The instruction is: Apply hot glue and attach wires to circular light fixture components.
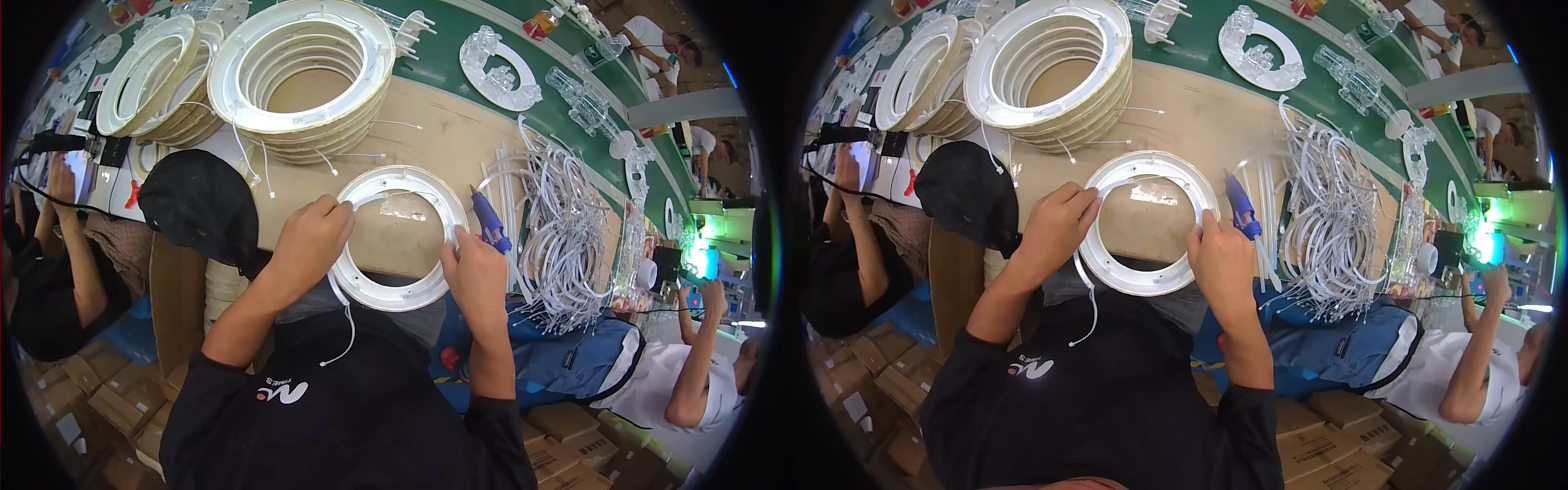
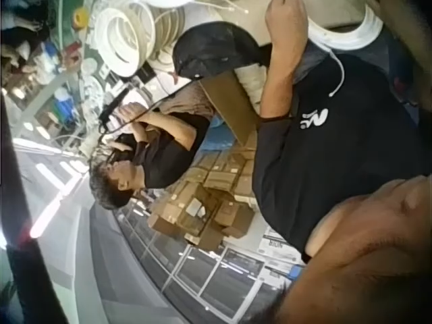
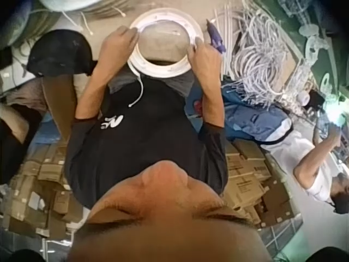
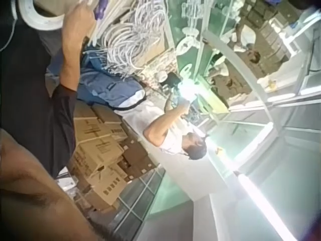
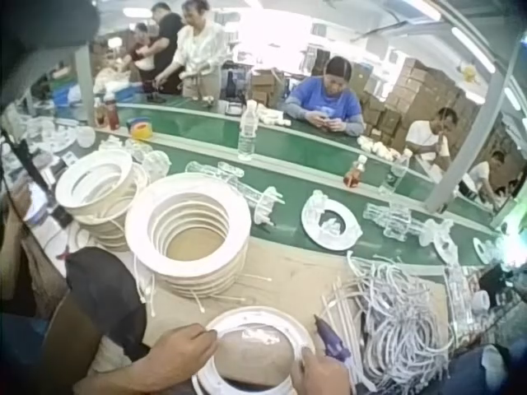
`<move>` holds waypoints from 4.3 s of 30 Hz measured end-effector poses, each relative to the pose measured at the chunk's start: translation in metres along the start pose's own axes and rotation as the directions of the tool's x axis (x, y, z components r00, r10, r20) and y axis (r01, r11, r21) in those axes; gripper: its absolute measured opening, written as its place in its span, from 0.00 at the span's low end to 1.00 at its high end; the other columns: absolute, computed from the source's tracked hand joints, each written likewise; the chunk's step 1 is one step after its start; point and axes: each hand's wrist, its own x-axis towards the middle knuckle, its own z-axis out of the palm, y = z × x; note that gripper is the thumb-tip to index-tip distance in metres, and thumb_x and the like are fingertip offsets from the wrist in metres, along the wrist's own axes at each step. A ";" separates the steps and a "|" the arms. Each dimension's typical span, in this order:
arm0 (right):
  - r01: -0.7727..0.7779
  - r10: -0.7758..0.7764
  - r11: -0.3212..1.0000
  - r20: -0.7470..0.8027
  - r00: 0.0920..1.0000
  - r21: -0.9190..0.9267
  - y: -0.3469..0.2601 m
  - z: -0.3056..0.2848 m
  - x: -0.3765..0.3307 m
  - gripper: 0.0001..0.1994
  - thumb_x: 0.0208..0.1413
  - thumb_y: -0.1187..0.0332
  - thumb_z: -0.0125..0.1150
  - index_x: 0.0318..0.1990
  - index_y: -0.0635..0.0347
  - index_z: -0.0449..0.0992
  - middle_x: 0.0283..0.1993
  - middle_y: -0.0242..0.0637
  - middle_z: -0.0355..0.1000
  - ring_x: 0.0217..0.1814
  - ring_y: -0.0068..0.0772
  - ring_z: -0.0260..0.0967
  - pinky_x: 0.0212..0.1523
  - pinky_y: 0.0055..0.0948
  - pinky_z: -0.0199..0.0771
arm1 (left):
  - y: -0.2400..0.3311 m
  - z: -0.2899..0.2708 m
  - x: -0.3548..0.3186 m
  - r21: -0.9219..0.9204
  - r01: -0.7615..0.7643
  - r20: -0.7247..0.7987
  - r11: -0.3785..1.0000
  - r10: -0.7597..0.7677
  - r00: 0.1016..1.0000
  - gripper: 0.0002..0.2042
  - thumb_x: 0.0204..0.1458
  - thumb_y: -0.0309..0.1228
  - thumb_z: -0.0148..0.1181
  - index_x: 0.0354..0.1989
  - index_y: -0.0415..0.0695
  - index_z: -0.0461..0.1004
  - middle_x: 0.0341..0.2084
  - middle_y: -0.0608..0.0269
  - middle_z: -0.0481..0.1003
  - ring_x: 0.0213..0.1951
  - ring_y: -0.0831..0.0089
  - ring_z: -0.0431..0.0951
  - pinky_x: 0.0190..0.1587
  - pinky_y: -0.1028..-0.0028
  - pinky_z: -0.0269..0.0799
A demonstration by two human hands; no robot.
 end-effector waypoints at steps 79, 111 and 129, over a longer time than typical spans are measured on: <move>-0.030 0.011 0.982 -0.103 0.995 -0.189 0.001 0.035 -0.005 0.19 0.59 0.58 0.63 0.56 0.54 0.79 0.28 0.38 0.72 0.30 0.40 0.74 0.28 0.38 0.74 | -0.006 0.031 0.011 0.372 -0.181 0.110 0.910 0.150 0.983 0.29 0.51 0.46 0.65 0.61 0.47 0.71 0.43 0.60 0.69 0.46 0.63 0.66 0.52 0.57 0.59; -0.568 0.545 0.779 0.164 0.823 0.264 0.025 -0.022 -0.062 0.15 0.55 0.57 0.69 0.37 0.62 0.81 0.23 0.40 0.71 0.22 0.40 0.69 0.27 0.36 0.68 | 0.010 -0.005 0.033 0.334 -0.306 0.596 0.891 0.052 0.801 0.61 0.20 0.50 0.83 0.68 0.34 0.59 0.50 0.55 0.69 0.56 0.61 0.66 0.60 0.50 0.59; -0.212 0.432 0.578 -0.075 0.899 0.788 0.045 0.013 -0.039 0.17 0.64 0.62 0.62 0.54 0.66 0.74 0.39 0.34 0.74 0.35 0.20 0.72 0.35 0.22 0.73 | -0.012 -0.001 0.023 -0.247 -0.027 0.010 0.969 0.031 0.999 0.16 0.53 0.35 0.68 0.47 0.39 0.78 0.33 0.56 0.75 0.32 0.62 0.75 0.37 0.69 0.71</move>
